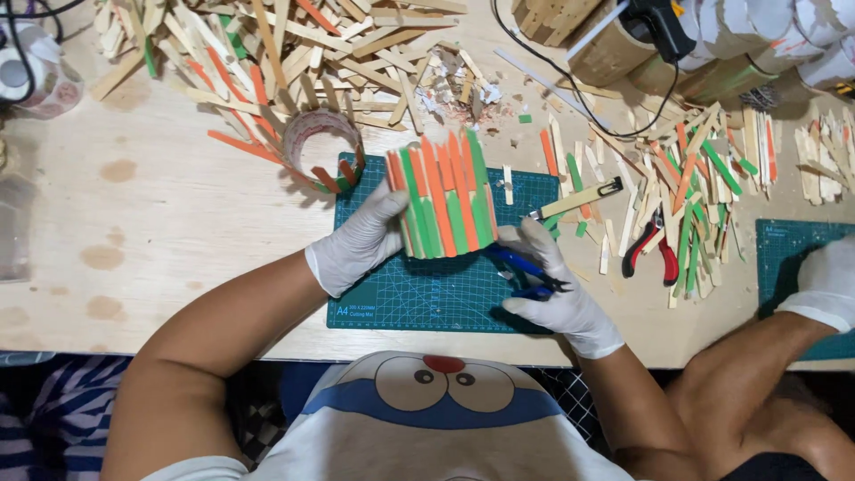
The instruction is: Trimming the edges of popsicle sticks glued to a cardboard tube using nippers
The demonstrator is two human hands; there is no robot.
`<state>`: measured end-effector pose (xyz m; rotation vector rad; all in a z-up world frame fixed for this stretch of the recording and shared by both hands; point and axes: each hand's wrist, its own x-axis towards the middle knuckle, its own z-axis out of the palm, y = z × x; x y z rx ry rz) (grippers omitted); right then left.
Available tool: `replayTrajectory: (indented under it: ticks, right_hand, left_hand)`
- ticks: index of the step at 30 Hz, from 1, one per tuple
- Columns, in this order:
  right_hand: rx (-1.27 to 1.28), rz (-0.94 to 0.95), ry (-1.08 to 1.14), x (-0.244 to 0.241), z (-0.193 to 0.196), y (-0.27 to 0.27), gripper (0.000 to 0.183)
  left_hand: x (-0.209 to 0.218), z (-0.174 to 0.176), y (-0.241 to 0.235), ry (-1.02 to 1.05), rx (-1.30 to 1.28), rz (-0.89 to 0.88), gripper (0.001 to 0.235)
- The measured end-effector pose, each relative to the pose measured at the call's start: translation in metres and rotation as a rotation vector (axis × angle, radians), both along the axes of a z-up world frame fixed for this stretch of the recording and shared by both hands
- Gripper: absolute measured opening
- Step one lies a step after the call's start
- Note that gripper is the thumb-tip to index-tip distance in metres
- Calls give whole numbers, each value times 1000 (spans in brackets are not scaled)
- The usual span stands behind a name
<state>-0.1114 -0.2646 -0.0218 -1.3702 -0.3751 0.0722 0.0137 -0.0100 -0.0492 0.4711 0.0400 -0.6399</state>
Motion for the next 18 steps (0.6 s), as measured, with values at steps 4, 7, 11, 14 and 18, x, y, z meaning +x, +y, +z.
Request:
replayTrajectory:
  ticks: [4, 7, 11, 14, 18]
  right_hand:
    - [37, -29, 118, -5, 3, -5, 76]
    - [-228, -196, 161, -6, 25, 0, 40]
    - [-302, -323, 206, -4, 37, 10, 30]
    - [-308, -366, 180, -3, 37, 16, 34]
    - [-234, -294, 125, -3, 18, -1, 68]
  left_hand:
    - [-1, 29, 3, -89, 54, -46, 94]
    - [-1, 38, 4, -132, 54, -69, 113]
    - [1, 49, 8, -181, 117, -38, 124]
    - [2, 44, 10, -181, 169, -30, 126]
    - [4, 40, 11, -183, 198, -12, 120]
